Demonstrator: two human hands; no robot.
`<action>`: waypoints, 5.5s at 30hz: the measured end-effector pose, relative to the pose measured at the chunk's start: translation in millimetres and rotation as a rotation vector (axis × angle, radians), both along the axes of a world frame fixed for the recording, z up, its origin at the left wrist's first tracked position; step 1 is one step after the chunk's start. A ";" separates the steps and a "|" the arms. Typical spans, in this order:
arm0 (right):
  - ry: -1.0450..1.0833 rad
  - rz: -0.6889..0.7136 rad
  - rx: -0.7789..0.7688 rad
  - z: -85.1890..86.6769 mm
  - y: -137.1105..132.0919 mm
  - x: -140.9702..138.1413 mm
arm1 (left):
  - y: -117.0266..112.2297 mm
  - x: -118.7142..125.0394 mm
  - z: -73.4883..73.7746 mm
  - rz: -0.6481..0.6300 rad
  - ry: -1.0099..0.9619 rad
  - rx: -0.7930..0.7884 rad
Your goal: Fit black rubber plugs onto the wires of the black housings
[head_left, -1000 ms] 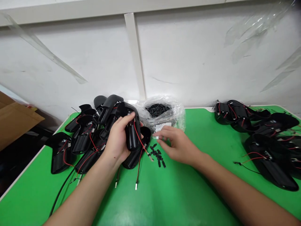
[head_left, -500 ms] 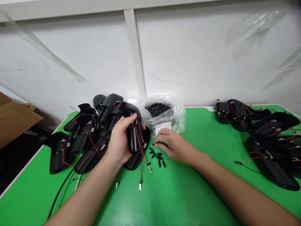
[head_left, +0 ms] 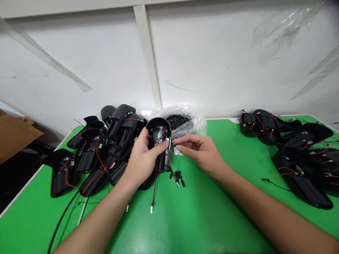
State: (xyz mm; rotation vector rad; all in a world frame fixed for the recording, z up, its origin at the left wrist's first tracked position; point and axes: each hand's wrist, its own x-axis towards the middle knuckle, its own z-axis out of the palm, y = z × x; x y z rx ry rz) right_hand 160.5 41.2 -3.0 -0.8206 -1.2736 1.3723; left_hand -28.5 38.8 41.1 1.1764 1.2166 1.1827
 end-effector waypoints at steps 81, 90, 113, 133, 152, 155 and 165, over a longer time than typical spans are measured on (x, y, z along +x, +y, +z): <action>0.018 -0.193 -0.054 8.1 -8.7 -9.4 | 2.1 2.2 -10.8 -0.103 0.069 -0.066; -0.049 -0.222 0.042 1.9 -12.4 -13.3 | 3.8 1.6 -12.1 -0.091 0.091 -0.041; 0.046 -0.197 -0.102 5.2 -10.7 -10.6 | 0.5 5.1 -11.6 -0.101 0.041 -0.087; 0.076 -0.134 -0.195 3.1 -9.1 -9.6 | -2.6 2.9 -8.7 -0.069 0.349 0.093; 0.151 -0.126 -0.218 2.9 -10.7 -12.9 | -1.0 3.0 -4.5 -0.073 0.355 0.123; 0.198 -0.110 -0.250 4.9 -11.9 -13.8 | 0.4 2.1 -5.8 -0.094 0.229 0.086; 0.268 -0.101 -0.330 5.4 -13.9 -17.7 | 2.1 0.0 -9.5 -0.116 0.157 0.046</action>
